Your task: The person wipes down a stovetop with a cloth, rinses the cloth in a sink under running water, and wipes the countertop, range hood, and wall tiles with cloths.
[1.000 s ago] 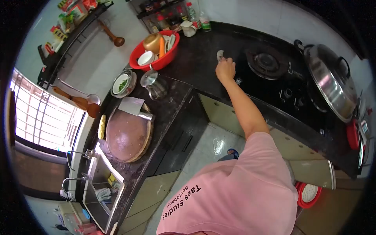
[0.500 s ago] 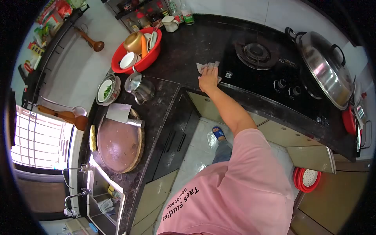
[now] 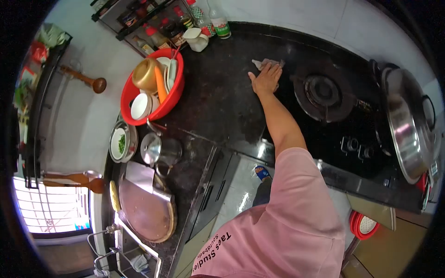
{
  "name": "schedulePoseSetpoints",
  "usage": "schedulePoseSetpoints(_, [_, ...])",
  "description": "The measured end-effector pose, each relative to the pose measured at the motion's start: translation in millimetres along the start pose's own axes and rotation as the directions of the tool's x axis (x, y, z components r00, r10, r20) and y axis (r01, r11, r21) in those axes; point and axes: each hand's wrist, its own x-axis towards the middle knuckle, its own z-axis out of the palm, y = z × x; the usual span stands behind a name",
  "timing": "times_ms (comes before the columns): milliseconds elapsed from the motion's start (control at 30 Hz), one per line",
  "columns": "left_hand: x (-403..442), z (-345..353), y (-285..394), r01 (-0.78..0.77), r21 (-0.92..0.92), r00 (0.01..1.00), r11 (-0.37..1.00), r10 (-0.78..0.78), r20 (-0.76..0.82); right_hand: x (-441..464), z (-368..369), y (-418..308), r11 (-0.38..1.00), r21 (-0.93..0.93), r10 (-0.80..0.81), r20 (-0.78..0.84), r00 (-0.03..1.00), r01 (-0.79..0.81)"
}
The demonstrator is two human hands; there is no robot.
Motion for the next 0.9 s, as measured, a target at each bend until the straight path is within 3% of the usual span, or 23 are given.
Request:
schedulePoseSetpoints(100, [8,-8,22,0.029,0.007,0.999,1.000,-0.029,0.025,49,15,1,0.999,0.032,0.043,-0.002,0.999,-0.043])
schedulePoseSetpoints(200, [10,-16,37,0.053,0.013,0.997,0.998,-0.054,0.052,93,35,10,0.994,0.101,-0.027,-0.122,0.992,0.039])
schedulePoseSetpoints(300, [9,-24,47,0.079,0.020,0.994,0.997,-0.080,0.068,134,34,7,0.975,0.155,-0.140,-0.115,0.983,0.157])
schedulePoseSetpoints(367, [7,-25,51,0.088,0.022,0.993,0.996,-0.089,0.083,150,42,1,0.872,0.225,-0.403,-0.172,0.899,0.434])
schedulePoseSetpoints(467, [7,-28,56,0.085,0.030,0.991,0.996,-0.088,0.103,145,83,-23,0.637,0.219,-0.672,-0.311,0.672,0.739])
schedulePoseSetpoints(533, [7,-28,57,0.081,0.032,0.991,0.996,-0.084,0.105,86,1,-54,0.605,0.456,-0.730,-0.010,0.683,0.653])
schedulePoseSetpoints(600, [10,-30,59,0.071,0.033,0.991,0.997,-0.075,0.109,40,6,-64,0.449,0.518,-0.811,-0.106,0.576,0.728])
schedulePoseSetpoints(667, [12,-27,59,0.063,0.024,0.992,0.998,-0.065,0.112,-9,-41,-71,0.492,0.622,-0.851,0.196,0.487,0.609])
schedulePoseSetpoints(733, [15,-25,60,0.057,0.017,0.992,0.998,-0.058,0.114,-67,-33,-64,0.458,0.533,-0.880,0.157,0.449,0.711])
schedulePoseSetpoints(800, [15,-23,60,0.053,0.006,0.992,0.999,-0.053,0.115,-113,-30,-55,0.329,0.472,-0.927,-0.003,0.374,0.818])
schedulePoseSetpoints(867, [15,-23,61,0.053,-0.005,0.992,0.999,-0.052,0.113,-137,-29,-47,0.292,0.585,-0.907,-0.083,0.414,0.757])
schedulePoseSetpoints(900, [16,-22,61,0.053,-0.010,0.992,0.999,-0.052,0.113,-133,-29,-46,0.292,0.692,-0.895,-0.047,0.445,0.660])
